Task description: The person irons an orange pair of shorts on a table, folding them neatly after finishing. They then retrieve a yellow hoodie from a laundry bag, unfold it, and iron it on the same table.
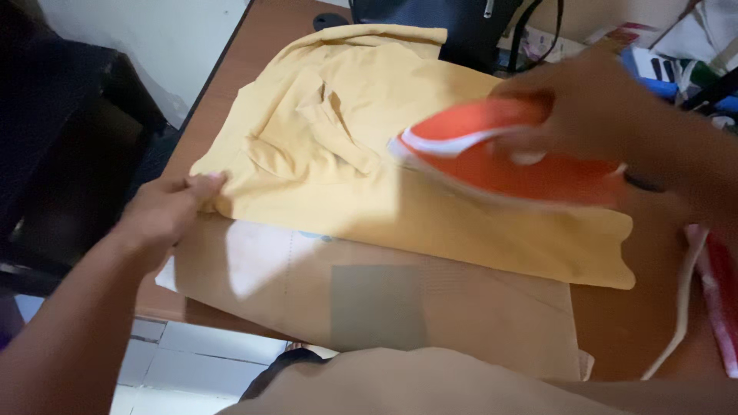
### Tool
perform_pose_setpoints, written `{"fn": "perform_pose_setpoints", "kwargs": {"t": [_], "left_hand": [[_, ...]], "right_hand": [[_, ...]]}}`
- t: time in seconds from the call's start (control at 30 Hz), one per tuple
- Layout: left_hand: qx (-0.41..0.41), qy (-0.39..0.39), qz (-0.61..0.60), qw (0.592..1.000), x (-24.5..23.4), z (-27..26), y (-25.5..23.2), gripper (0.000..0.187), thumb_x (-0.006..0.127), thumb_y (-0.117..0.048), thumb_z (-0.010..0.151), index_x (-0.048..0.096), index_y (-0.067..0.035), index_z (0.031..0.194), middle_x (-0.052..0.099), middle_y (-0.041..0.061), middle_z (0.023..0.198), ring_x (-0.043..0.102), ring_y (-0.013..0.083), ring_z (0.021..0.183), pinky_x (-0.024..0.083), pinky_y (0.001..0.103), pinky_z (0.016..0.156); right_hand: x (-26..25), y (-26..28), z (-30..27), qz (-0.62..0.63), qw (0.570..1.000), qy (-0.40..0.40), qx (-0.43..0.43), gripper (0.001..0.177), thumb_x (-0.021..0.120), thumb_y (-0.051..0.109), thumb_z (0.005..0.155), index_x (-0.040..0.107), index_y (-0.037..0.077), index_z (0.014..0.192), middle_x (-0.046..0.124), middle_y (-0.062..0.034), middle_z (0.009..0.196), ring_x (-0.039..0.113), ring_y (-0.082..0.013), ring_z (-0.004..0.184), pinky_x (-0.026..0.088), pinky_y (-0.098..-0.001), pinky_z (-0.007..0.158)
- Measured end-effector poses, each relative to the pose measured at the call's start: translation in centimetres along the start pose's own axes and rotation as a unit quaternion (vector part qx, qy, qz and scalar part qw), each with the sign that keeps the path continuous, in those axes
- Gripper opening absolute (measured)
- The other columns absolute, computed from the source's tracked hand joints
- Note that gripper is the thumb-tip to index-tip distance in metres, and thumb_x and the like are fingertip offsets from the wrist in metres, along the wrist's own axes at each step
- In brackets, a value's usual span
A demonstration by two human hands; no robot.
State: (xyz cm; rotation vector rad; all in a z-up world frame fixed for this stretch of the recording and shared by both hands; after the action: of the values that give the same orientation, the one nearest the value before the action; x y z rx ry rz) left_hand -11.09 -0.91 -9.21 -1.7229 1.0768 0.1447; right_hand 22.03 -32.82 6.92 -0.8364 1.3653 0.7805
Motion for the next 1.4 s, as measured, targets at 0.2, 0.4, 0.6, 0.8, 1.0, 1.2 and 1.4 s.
{"fn": "perform_pose_setpoints", "kwargs": {"t": [0.2, 0.4, 0.6, 0.8, 1.0, 1.2, 1.4], "left_hand": [[0.028, -0.042, 0.079, 0.996, 0.0, -0.3, 0.8, 0.043, 0.078, -0.042, 0.090, 0.077, -0.005, 0.111, 0.076, 0.014, 0.103, 0.072, 0.0224, 0.088, 0.056, 0.038, 0.084], [0.134, -0.020, -0.043, 0.990, -1.7, 1.7, 3.5, 0.027, 0.076, -0.028, 0.089, 0.071, -0.006, 0.105, 0.077, 0.014, 0.099, 0.071, 0.0242, 0.087, 0.056, 0.043, 0.076], [0.261, -0.103, 0.154, 0.947, -1.3, -1.4, 3.2, 0.025, 0.080, -0.025, 0.083, 0.070, -0.007, 0.097, 0.071, 0.013, 0.103, 0.071, 0.0299, 0.091, 0.056, 0.043, 0.085], [0.298, -0.133, 0.187, 0.926, -1.3, -1.7, 1.8, 0.042, 0.080, -0.031, 0.080, 0.070, -0.013, 0.117, 0.061, 0.013, 0.121, 0.060, 0.0356, 0.114, 0.050, 0.049, 0.093], [0.203, -0.085, 0.252, 0.942, -1.2, 0.2, -0.4, 0.020, 0.077, -0.033, 0.081, 0.078, -0.020, 0.095, 0.055, 0.010, 0.131, 0.049, 0.0361, 0.123, 0.047, 0.046, 0.101], [0.275, -0.018, 0.308, 0.911, -2.4, 2.3, 1.1, 0.020, 0.078, -0.038, 0.079, 0.081, -0.026, 0.094, 0.055, 0.006, 0.134, 0.046, 0.0363, 0.125, 0.045, 0.048, 0.100], [0.170, 0.080, 0.210, 0.960, -3.9, 4.5, 1.3, 0.027, 0.078, -0.047, 0.081, 0.083, -0.026, 0.097, 0.074, 0.006, 0.115, 0.064, 0.0301, 0.116, 0.049, 0.047, 0.104]], "right_hand": [[3.1, 10.2, -1.9, 0.079, 0.990, 0.106, -0.038, 0.065, 0.090, 0.048, 0.066, 0.074, 0.023, 0.124, 0.078, -0.0087, 0.093, 0.074, -0.0265, 0.081, 0.056, -0.0394, 0.080], [3.9, 14.1, 0.2, 0.100, 0.986, 0.102, 0.088, 0.056, 0.085, 0.053, 0.071, 0.074, 0.024, 0.119, 0.078, -0.0068, 0.096, 0.074, -0.0259, 0.087, 0.055, -0.0392, 0.082], [3.7, 16.6, 1.1, 0.115, 0.988, 0.099, -0.023, 0.058, 0.085, 0.056, 0.068, 0.076, 0.025, 0.117, 0.077, -0.0075, 0.091, 0.070, -0.0288, 0.088, 0.053, -0.0412, 0.079], [4.1, 19.7, 2.9, 0.127, 0.984, 0.091, 0.082, 0.053, 0.083, 0.051, 0.067, 0.075, 0.023, 0.111, 0.076, -0.0077, 0.092, 0.072, -0.0287, 0.087, 0.054, -0.0415, 0.079], [3.9, 21.8, 3.5, 0.133, 0.986, 0.069, 0.076, 0.046, 0.083, 0.052, 0.069, 0.077, 0.018, 0.101, 0.077, -0.0071, 0.085, 0.072, -0.0277, 0.081, 0.054, -0.0416, 0.075], [3.6, 22.9, 4.4, 0.130, 0.986, 0.101, 0.031, 0.053, 0.084, 0.051, 0.064, 0.077, 0.023, 0.108, 0.076, -0.0042, 0.081, 0.074, -0.0247, 0.077, 0.055, -0.0395, 0.073], [4.0, 24.2, 5.2, 0.165, 0.981, 0.042, 0.095, 0.049, 0.083, 0.052, 0.067, 0.077, 0.019, 0.103, 0.076, -0.0046, 0.083, 0.072, -0.0247, 0.078, 0.054, -0.0403, 0.070]]}}
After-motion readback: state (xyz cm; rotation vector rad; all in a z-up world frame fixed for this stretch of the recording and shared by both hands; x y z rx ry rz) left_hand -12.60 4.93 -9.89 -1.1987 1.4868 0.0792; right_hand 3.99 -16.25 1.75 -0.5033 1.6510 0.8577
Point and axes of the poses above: each hand's wrist, its own z-axis towards the middle knuckle, its own x-axis out of the palm, y = z × x, the point moved 1 cm from there along z, towards the middle knuckle
